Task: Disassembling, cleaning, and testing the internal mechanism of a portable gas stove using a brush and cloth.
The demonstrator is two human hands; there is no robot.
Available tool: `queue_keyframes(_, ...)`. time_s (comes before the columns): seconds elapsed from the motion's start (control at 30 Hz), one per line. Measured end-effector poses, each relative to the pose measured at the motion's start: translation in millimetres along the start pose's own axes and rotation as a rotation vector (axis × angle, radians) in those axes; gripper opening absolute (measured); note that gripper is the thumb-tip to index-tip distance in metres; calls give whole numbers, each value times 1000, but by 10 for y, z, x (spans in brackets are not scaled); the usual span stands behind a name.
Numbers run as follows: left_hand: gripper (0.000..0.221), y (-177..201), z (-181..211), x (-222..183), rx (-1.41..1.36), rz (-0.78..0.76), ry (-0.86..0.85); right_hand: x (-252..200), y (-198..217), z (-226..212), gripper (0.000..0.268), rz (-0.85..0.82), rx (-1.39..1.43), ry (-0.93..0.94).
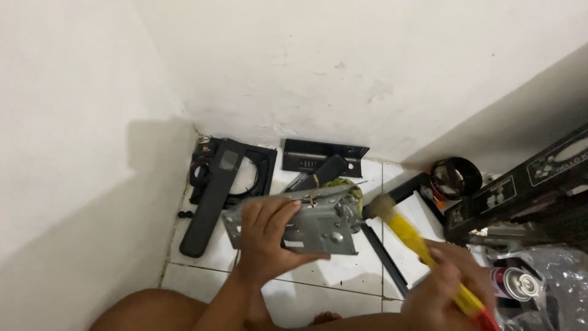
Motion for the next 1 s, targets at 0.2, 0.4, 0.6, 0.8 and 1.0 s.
queue_keyframes(0.2, 96, -191, -143, -222, 124, -19, 17, 26, -76, 461, 12, -197, 304, -351)
queue_keyframes(0.4, 79, -189, -79, -186, 229, -50, -38, 89, -153, 570, 17, -114, 828, -550)
queue_keyframes(0.6, 78, -251, -127, -259, 200, -130, -31, 98, 198, 553, 10, -49, 348, -153)
queue_keyframes(0.8, 76, -274, -140, -272, 238, -111, -65, 210, 9, 603, 11, -156, -59, 137)
queue_keyframes(1.0, 76, -239, -92, -232, 193, -75, -67, 232, -113, 486, 6, -260, -169, 145)
Point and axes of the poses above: each hand's wrist, its own x-axis towards the middle knuckle, its own y-axis out of the back of the hand, z = x × y, the point moved 5 cm from there along x, towards the middle knuckle, and after that the axes turned 10 degrees about z, right-handed, at the moved point
